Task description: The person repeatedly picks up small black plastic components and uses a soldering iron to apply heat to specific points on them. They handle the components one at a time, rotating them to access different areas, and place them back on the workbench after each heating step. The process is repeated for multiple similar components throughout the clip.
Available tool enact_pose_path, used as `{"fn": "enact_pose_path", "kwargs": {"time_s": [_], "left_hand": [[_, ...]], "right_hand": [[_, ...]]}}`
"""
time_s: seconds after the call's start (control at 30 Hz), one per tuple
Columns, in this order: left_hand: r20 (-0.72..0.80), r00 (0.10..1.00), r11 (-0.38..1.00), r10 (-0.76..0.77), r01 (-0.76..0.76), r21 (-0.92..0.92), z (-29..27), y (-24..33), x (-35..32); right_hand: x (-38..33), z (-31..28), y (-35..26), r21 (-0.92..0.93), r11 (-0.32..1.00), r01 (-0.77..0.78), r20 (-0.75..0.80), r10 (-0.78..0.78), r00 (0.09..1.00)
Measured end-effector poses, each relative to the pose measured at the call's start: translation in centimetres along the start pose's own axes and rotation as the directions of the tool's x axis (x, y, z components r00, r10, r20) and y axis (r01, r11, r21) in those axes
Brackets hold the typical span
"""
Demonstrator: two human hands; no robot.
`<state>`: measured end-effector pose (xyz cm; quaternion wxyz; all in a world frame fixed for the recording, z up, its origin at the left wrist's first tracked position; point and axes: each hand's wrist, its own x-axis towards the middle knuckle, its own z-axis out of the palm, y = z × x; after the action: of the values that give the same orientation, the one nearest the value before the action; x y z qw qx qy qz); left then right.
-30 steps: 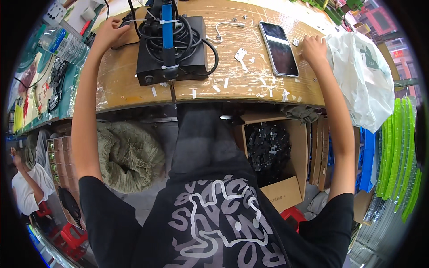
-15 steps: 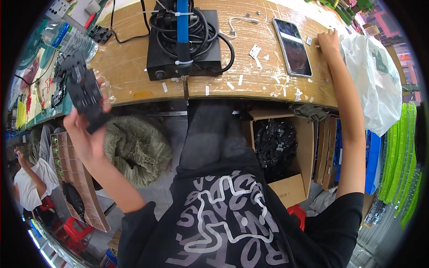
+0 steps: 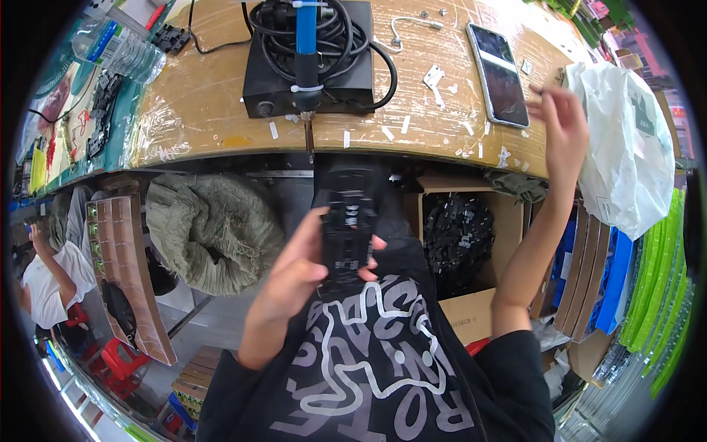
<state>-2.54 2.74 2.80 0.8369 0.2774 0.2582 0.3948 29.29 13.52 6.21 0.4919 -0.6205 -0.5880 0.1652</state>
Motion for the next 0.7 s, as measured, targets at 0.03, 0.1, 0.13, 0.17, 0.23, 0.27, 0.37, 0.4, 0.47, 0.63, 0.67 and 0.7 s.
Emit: {"fn": "enact_pose_path", "kwargs": {"time_s": [0.03,0.1,0.13,0.17,0.23,0.27,0.37,0.4,0.47,0.63,0.67,0.7], "left_hand": [[0.021,0.999,0.999,-0.029,0.03,-0.045,0.3,-0.8,0.4],[0.028,0.995,0.995,-0.091,0.092,-0.031,1.2,-1.7,1.1],[0.022,0.991,0.991,-0.135,0.135,0.009,1.4,-2.0,1.3],[0.007,0.992,0.992,-0.123,0.123,-0.006,1.7,-2.5,1.5],[-0.034,0.987,0.982,-0.159,0.161,0.101,2.1,-2.7,2.2],[-0.053,0.984,0.972,-0.17,0.176,0.156,2.3,-2.9,2.4],[-0.16,0.98,0.902,-0.118,0.173,0.396,3.1,-3.3,2.7],[-0.19,0.975,0.855,-0.114,0.193,0.482,3.2,-3.2,2.8],[-0.179,0.984,0.773,-0.022,0.13,0.621,3.1,-3.5,2.6],[-0.097,0.993,0.555,0.069,0.043,0.83,3.4,-3.3,2.3],[-0.082,0.992,0.525,0.094,0.02,0.851,3.5,-3.4,2.3],[-0.065,0.991,0.493,0.119,-0.002,0.87,3.5,-3.5,2.3]], "right_hand": [[-2.2,0.8,-1.3,0.153,0.987,-0.044,0.003,0.044,0.999],[-6.0,1.7,-3.0,0.288,0.954,-0.08,0.044,0.07,0.997],[-7.7,2.1,-3.2,0.429,0.889,-0.161,0.106,0.128,0.986],[-9.2,2.5,-3.0,0.545,0.813,-0.205,0.152,0.144,0.978],[-11.2,3.2,-2.7,0.668,0.707,-0.232,0.22,0.11,0.969],[-11.9,3.5,-2.7,0.702,0.662,-0.263,0.247,0.12,0.962],[-12.9,4.2,-2.3,0.651,0.731,-0.203,0.257,0.04,0.966],[-13.0,4.3,-2.3,0.638,0.744,-0.201,0.262,0.035,0.964],[-13.2,4.3,-2.3,0.611,0.768,-0.195,0.275,0.025,0.961],[-13.3,4.0,-2.6,0.493,0.856,-0.156,0.3,0.001,0.954],[-13.4,4.1,-2.7,0.502,0.845,-0.187,0.312,0.024,0.95],[-13.4,4.1,-2.8,0.511,0.832,-0.217,0.324,0.048,0.945]]}}
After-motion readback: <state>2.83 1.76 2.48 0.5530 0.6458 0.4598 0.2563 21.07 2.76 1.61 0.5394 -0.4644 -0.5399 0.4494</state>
